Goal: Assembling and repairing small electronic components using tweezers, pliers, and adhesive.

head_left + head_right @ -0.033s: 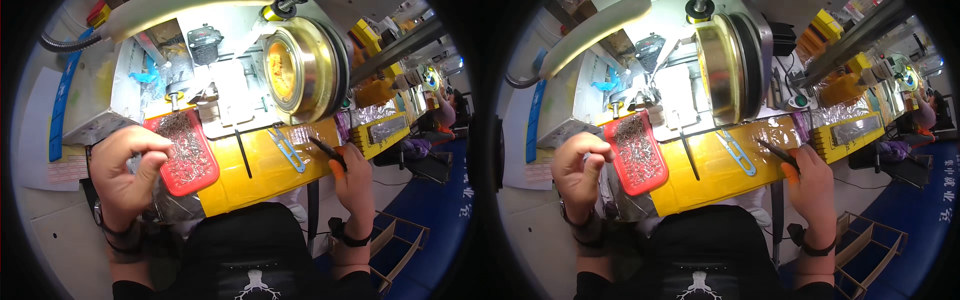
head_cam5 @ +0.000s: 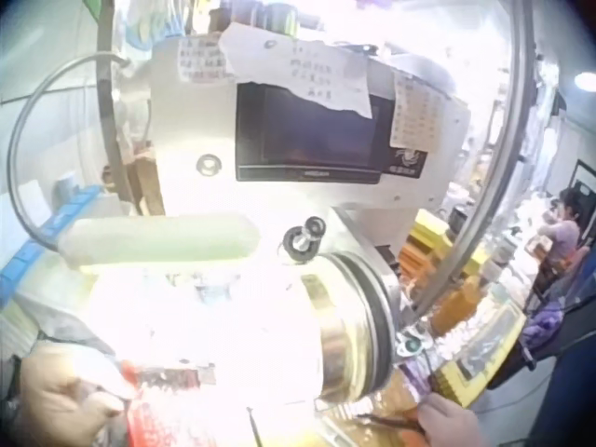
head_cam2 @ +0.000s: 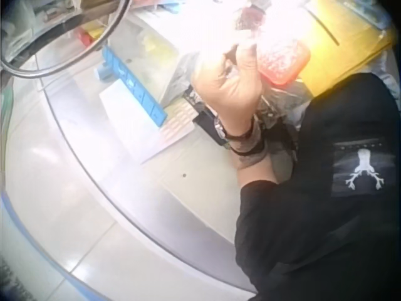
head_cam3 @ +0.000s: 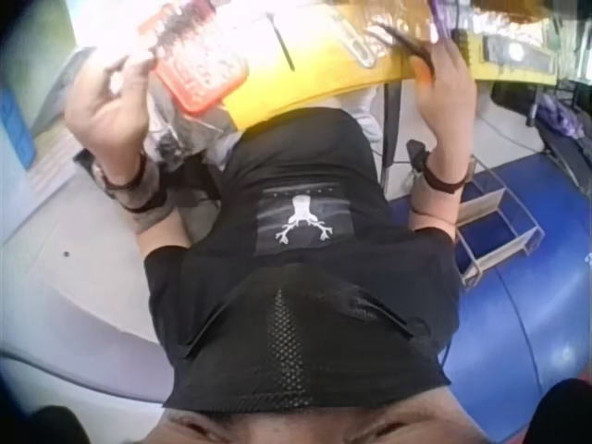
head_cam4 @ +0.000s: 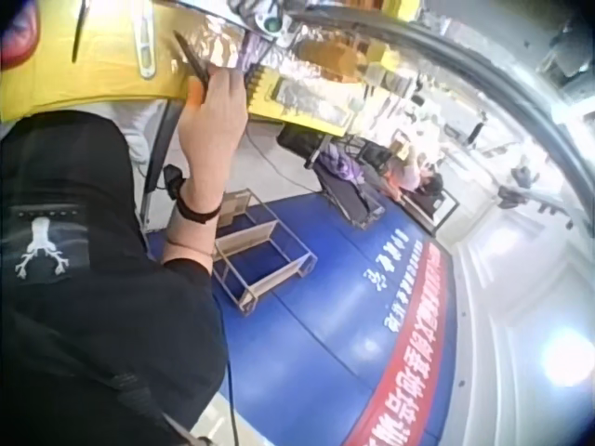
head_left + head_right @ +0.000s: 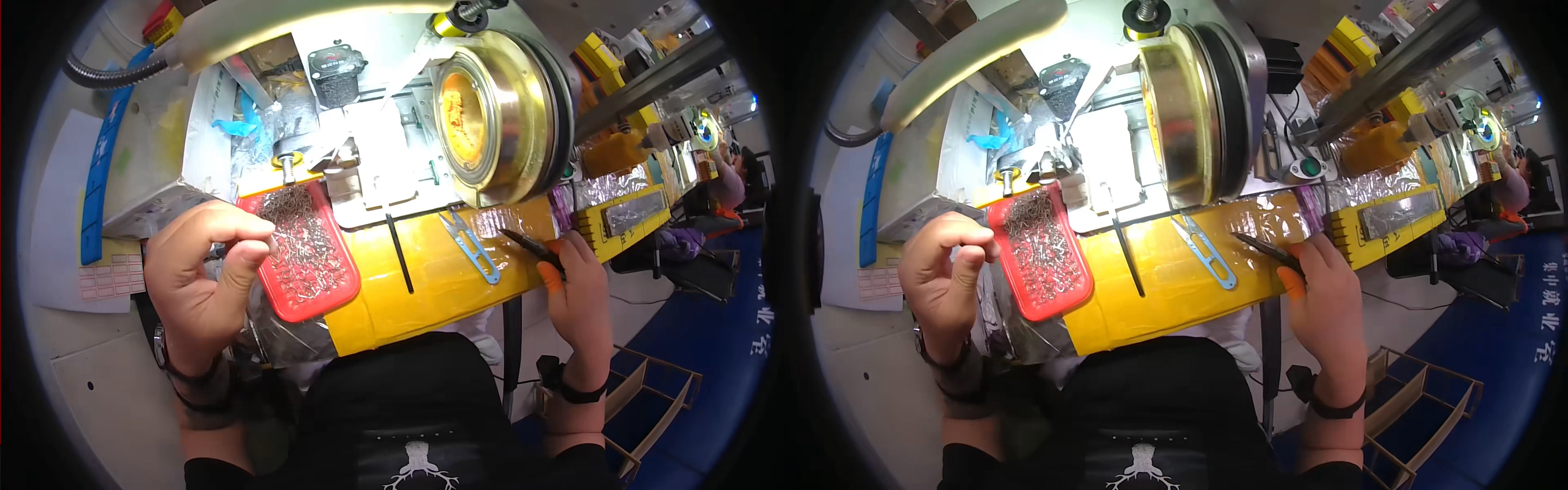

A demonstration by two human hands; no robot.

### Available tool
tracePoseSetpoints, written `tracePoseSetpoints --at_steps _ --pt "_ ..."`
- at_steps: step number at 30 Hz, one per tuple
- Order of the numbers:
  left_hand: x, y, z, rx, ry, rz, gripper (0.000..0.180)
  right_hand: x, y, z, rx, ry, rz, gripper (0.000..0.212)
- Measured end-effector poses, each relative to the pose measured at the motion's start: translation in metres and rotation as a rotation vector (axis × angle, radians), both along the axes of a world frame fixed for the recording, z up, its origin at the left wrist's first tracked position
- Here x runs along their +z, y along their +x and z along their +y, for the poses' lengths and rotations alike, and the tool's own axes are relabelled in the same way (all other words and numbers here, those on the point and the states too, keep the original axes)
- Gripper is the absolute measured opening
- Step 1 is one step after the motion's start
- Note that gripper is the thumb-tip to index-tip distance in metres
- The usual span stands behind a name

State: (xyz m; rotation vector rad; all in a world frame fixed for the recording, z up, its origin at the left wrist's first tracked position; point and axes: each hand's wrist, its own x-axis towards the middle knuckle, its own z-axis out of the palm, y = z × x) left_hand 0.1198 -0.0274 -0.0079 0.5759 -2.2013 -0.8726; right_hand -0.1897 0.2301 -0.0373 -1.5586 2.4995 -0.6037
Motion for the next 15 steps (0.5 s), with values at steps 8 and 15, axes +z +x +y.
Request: tracePoseSetpoints --at_steps 8,15 --pt "0.006 -0.008 -0.006 0.046 -0.254 -0.014 0.009 0.002 0.023 -0.029 0.131 -0.293 -0.207 0.023" --pt "0.012 -0.012 -0.007 0.108 -0.341 0.083 0.011 0.021 0.142 -0.122 -0.01 -0.64 -1.647 0.031"
